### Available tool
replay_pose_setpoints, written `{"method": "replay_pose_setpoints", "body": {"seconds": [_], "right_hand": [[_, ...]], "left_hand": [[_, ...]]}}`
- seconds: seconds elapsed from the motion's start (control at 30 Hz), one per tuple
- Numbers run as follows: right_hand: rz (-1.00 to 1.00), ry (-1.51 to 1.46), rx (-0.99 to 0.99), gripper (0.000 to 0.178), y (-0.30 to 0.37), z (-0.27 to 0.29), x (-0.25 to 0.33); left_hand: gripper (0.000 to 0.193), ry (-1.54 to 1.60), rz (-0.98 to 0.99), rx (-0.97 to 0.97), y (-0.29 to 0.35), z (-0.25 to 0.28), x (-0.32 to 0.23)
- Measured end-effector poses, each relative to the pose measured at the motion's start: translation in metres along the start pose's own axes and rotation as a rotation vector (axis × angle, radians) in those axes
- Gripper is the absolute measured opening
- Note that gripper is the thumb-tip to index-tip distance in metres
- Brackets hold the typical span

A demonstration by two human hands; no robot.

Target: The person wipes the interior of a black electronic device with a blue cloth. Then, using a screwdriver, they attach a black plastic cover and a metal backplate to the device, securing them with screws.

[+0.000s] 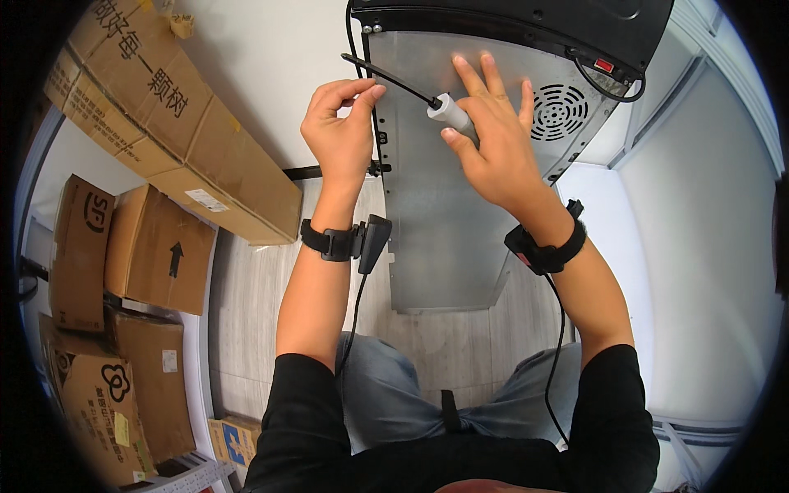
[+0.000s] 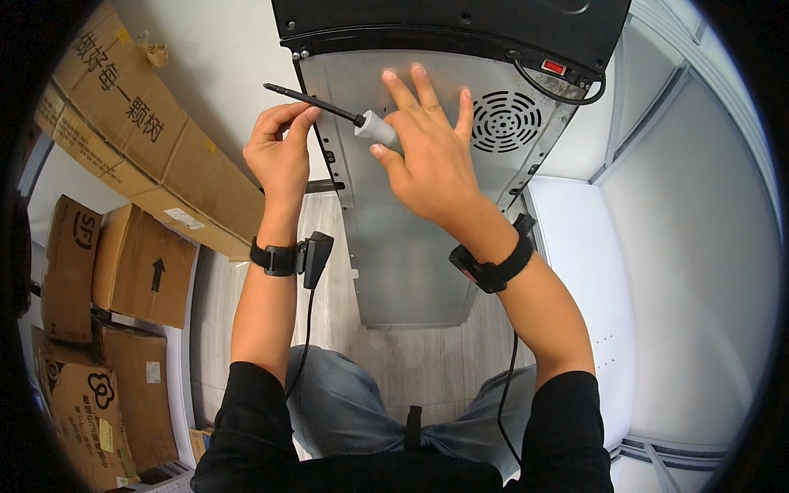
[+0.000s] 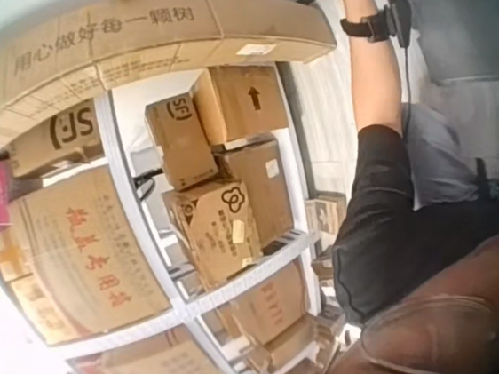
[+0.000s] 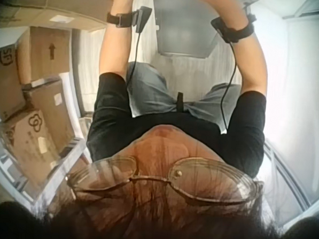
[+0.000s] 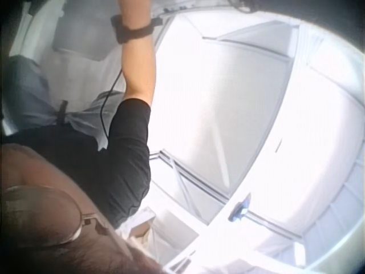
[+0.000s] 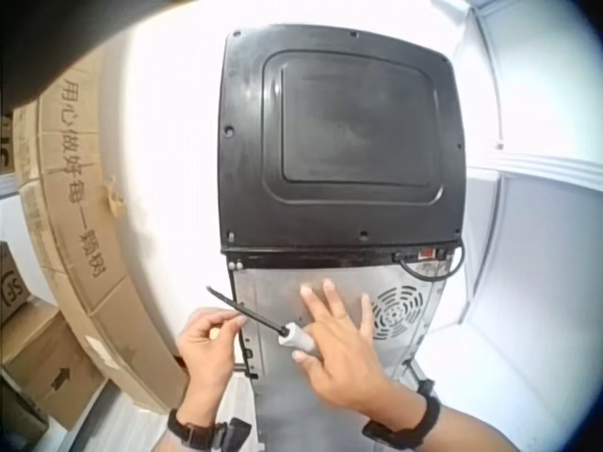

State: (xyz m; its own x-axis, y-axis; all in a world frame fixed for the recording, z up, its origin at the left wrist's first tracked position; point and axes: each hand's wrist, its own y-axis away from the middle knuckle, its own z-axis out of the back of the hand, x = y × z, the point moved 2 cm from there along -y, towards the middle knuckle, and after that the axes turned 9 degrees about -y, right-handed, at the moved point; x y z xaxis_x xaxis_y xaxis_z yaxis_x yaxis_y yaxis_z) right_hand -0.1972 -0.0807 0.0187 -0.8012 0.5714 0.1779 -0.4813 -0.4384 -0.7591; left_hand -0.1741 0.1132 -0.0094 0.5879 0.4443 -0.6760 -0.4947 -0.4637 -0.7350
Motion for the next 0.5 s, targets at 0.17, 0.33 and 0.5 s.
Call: {"method": "replay_pose_setpoints", "body": {"seconds": [0.17, 0.33, 0.5], "right_hand": [[-0.005, -0.006, 0.002, 0.018, -0.0008, 0.0004, 0.0015], [-0.009, -0.008, 0.014, 0.018, -0.0007, 0.0015, 0.0021], [-0.003, -0.009, 0.014, 0.018, 0.0010, 0.0018, 0.0002]], "left_hand": [[0.008, 0.054, 0.015, -0.030, -0.0056, -0.0043, 0.0024], [0.008, 0.038, -0.072, -0.060, -0.0070, -0.0057, 0.0037], [0.006, -0.050, -0.077, -0.021, -0.0107, -0.0063, 0.0007]]}}
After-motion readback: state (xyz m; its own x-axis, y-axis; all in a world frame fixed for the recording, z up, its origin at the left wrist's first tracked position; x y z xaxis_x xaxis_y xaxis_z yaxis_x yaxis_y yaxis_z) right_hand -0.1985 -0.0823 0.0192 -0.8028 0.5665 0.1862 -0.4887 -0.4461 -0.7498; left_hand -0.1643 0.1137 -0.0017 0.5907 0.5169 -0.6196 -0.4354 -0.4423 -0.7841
